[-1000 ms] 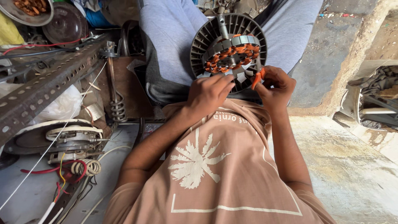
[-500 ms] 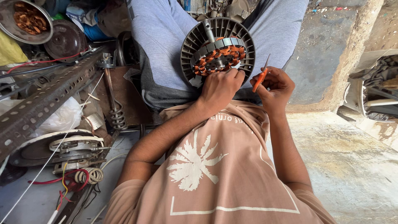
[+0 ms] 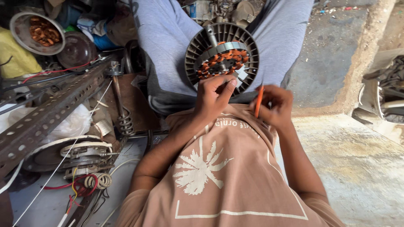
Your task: The person is repairing a motor stator by hand. They use a screwdriver to adjust the copper windings and insert small white insulating pieces into the slots of the stator. The person repeatedly rotates the stator to access different sections while working.
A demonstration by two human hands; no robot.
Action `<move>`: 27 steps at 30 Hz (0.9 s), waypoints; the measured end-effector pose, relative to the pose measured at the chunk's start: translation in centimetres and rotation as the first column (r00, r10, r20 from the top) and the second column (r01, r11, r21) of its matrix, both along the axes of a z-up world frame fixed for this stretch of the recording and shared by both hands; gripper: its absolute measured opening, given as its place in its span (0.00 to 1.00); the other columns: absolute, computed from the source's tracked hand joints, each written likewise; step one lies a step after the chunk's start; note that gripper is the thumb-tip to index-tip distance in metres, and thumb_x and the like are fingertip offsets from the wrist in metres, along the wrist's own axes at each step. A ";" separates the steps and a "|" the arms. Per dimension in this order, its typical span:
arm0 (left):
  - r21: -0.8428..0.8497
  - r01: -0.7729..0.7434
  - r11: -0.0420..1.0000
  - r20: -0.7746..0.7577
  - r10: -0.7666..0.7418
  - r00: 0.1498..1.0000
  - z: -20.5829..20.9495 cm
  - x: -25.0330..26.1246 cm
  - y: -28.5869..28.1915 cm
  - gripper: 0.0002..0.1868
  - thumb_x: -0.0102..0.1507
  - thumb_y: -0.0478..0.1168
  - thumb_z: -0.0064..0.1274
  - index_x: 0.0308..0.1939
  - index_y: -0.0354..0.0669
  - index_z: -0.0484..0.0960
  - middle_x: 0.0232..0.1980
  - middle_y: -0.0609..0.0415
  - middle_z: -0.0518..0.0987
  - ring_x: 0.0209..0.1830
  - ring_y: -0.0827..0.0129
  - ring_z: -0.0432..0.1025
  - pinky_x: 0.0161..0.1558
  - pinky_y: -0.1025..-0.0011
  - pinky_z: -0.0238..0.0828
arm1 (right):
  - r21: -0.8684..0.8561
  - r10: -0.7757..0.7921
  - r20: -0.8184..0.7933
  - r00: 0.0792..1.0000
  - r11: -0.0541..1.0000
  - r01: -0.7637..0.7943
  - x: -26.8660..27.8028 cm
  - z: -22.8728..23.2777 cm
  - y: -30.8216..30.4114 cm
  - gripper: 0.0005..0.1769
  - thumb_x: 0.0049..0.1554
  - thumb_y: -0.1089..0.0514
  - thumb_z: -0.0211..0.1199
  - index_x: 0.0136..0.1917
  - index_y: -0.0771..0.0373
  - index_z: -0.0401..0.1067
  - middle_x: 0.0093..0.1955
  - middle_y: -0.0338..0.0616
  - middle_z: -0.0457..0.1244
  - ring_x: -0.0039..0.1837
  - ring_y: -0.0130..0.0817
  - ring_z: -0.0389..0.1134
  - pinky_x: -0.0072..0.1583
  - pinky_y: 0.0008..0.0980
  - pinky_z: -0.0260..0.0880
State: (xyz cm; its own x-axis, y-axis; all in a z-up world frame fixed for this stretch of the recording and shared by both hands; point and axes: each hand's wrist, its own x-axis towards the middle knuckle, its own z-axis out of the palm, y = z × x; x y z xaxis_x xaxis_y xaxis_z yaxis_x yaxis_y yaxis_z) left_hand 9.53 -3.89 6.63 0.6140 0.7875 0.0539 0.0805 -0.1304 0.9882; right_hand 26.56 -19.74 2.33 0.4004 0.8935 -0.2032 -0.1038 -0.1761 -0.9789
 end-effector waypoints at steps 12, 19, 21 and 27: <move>-0.389 -0.095 0.916 0.117 0.152 0.982 1.1 -1.6 -1.8 0.12 0.73 0.41 0.53 0.43 0.34 0.83 0.27 0.64 0.73 0.27 0.86 0.65 0.30 0.82 0.62 | -0.049 0.230 0.077 0.970 0.973 -0.227 -4.3 4.8 2.4 0.24 0.45 0.60 0.77 0.55 0.69 0.77 0.31 0.32 0.64 0.32 0.13 0.57 0.35 0.18 0.55; -0.420 -0.078 0.904 0.166 0.161 0.973 1.5 -2.0 -1.6 0.12 0.73 0.41 0.52 0.44 0.34 0.82 0.28 0.63 0.75 0.26 0.85 0.66 0.29 0.82 0.63 | -0.056 0.262 0.087 0.961 0.964 -0.258 -4.4 5.5 3.2 0.24 0.45 0.60 0.77 0.55 0.68 0.78 0.30 0.32 0.63 0.31 0.14 0.56 0.34 0.19 0.53; -0.429 -0.065 0.901 0.172 0.152 0.973 1.7 -2.2 -1.6 0.12 0.74 0.41 0.52 0.44 0.33 0.82 0.28 0.62 0.75 0.26 0.85 0.66 0.30 0.82 0.63 | -0.074 0.271 0.054 0.961 0.961 -0.267 -4.3 5.7 3.1 0.24 0.45 0.60 0.76 0.55 0.68 0.79 0.30 0.32 0.64 0.30 0.14 0.56 0.33 0.19 0.53; -0.445 -0.053 0.894 0.176 0.145 0.974 1.9 -2.2 -1.6 0.12 0.74 0.41 0.52 0.44 0.34 0.82 0.26 0.63 0.73 0.25 0.85 0.66 0.29 0.83 0.62 | -0.071 0.307 0.101 0.946 0.951 -0.301 -4.0 6.3 3.3 0.25 0.44 0.60 0.76 0.55 0.68 0.79 0.28 0.32 0.62 0.29 0.14 0.54 0.32 0.20 0.50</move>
State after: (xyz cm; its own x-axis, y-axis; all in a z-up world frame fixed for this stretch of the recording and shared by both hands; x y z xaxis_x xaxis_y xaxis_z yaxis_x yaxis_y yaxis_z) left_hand 7.30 -5.48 8.56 0.5444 0.8158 -0.1953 -0.1343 0.3145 0.9397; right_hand 22.53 -16.39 8.63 0.1343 0.9653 -0.2241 0.0703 -0.2349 -0.9695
